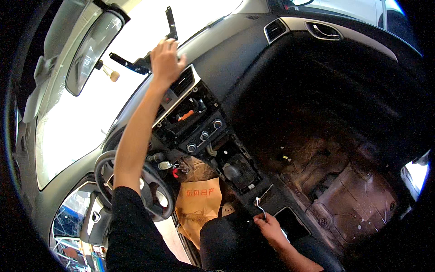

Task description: The person removes the center console trim and dashboard components of a car using a wrench and their hands. They detach panels, disconnect wiring, and place removed parts on the back seat.

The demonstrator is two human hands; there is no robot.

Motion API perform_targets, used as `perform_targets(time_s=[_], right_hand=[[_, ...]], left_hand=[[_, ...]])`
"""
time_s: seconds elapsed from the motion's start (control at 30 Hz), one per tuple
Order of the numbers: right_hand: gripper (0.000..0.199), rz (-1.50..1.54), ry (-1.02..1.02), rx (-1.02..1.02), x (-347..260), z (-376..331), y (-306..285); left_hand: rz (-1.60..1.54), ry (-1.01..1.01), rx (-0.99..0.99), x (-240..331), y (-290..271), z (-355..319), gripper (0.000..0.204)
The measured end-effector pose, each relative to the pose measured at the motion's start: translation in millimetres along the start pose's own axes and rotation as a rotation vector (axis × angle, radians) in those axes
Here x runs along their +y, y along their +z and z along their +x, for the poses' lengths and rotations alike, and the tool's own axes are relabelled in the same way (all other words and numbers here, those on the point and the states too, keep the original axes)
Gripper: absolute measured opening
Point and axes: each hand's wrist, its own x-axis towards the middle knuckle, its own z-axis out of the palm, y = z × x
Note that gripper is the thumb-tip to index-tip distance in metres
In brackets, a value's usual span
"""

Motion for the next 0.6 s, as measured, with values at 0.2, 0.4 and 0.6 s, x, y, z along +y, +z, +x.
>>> perform_targets(time_s=[0.2,0.4,0.6], right_hand=[[0.022,-0.124,-0.075,-0.023,-8,0,12],[0.022,0.036,-0.081,0.061,-9,-9,-13],[0.022,-0.020,-0.039,0.031,1,-8,2]], left_hand=[[-0.542,-0.198,0.271,68,-40,-30,0.025],[-1.014,-0.469,0.534,172,-153,-174,0.018],[-1.284,-1.294,-0.400,215,-142,-432,0.015]])
